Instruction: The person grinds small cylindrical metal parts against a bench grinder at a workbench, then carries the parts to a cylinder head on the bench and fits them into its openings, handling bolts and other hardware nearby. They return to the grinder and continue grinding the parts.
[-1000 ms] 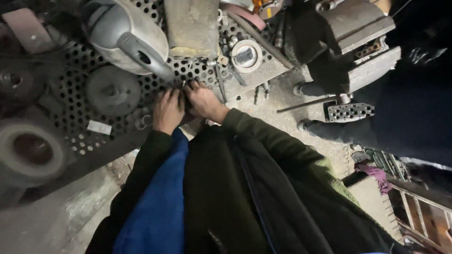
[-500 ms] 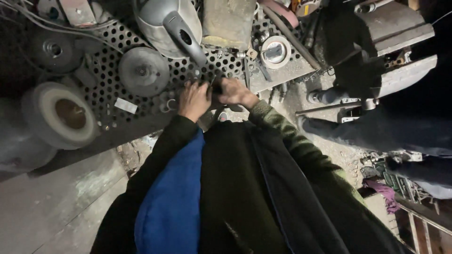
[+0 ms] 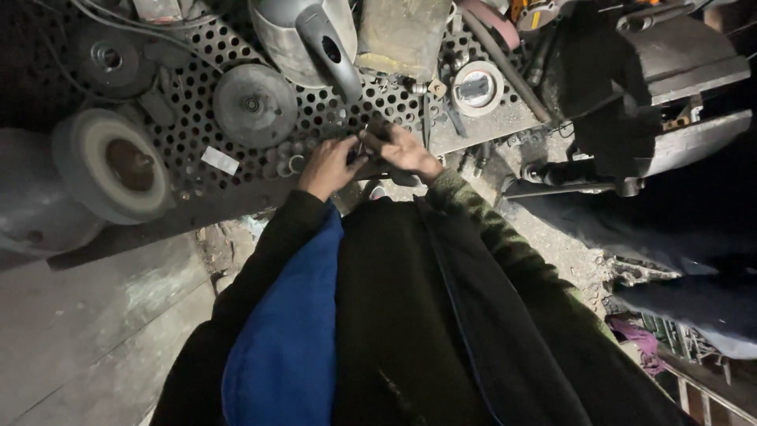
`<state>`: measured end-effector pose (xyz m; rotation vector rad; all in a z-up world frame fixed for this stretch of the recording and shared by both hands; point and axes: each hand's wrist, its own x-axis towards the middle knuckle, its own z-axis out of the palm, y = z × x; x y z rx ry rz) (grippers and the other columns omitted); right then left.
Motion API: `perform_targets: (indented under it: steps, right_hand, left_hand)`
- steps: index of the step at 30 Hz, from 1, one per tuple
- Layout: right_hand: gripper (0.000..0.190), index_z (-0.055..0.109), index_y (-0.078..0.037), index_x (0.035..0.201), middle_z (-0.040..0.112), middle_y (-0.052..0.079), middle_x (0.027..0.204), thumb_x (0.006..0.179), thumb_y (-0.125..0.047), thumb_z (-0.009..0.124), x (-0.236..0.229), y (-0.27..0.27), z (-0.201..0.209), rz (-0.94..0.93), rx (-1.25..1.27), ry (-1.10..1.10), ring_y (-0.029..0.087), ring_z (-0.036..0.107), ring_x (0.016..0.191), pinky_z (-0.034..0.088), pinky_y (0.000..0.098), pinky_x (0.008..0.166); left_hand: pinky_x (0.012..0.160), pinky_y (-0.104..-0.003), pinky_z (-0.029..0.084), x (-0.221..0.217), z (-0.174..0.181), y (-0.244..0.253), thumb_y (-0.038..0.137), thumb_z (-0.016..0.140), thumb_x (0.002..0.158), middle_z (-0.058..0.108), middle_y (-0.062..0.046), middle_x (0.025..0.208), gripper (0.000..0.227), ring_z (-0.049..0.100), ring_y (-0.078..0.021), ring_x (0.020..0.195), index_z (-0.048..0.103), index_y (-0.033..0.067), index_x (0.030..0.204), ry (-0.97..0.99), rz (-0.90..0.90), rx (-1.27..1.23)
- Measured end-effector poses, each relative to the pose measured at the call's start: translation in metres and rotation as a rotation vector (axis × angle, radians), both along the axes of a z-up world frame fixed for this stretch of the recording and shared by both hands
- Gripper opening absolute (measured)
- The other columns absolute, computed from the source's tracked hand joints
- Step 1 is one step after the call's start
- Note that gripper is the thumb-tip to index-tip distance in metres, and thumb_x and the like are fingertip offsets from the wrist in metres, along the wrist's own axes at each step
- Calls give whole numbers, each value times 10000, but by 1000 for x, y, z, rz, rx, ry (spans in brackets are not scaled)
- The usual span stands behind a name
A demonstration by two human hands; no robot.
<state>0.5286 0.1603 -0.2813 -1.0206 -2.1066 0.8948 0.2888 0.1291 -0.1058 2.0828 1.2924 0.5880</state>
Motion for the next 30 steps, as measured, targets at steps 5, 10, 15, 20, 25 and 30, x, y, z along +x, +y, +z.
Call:
perform_targets:
  steps: [5,10,15,20,25,30]
  right_hand:
    - [478,664,-71,1025,683,175,864,818,-498,727,-10,-10,-5,-322,-191,-114,344,649,772,537,462,653]
    - [495,672,-89,1249,694,222,862,885,-420,617,-15,-19,123,-350,-265,-5,418,664,736,527,526,605]
    - [395,775,-63,1053,743,113,799,1022,-434,641,-12,-58,187,-288,-443,124,221,683,679,538,379,620]
    - [293,678,-21,1110,634,19,735,1056,-300,611,-17,-132,257,-400,-1085,767,91,543,538,404,244,447]
    - [402,677,-2,1060,712,49,771,1053,-386,558,-40,-223,289,-525,-1220,885,120,642,561,484,233,468]
    - [469,681,-33,1078,718,33,824,1084,-471,514,-63,-311,239,-618,-1155,935,112,668,666,540,252,577]
  left_hand:
    - [809,-498,558,13,-20,-6,233,803,885,720,-253,1047,400,688,-442,987,691,16,1202,-93,60,-41]
    - [773,-477,560,30,-4,4,131,821,764,737,-232,977,379,698,-414,950,718,17,1111,-70,121,7]
    - [721,-329,552,14,28,-14,148,822,922,735,-130,867,218,729,-215,785,680,-16,937,-327,-79,-162]
    - [764,-287,533,-12,67,-50,115,764,960,726,-49,881,148,677,-111,826,680,-7,945,-550,-196,-366]
    - [571,-264,497,-18,116,-96,136,714,980,688,-36,762,126,625,-105,632,679,23,935,-285,-280,-665]
    - [587,-248,559,6,129,-152,167,662,984,717,-13,850,120,683,-74,709,644,53,1018,-407,-641,-921]
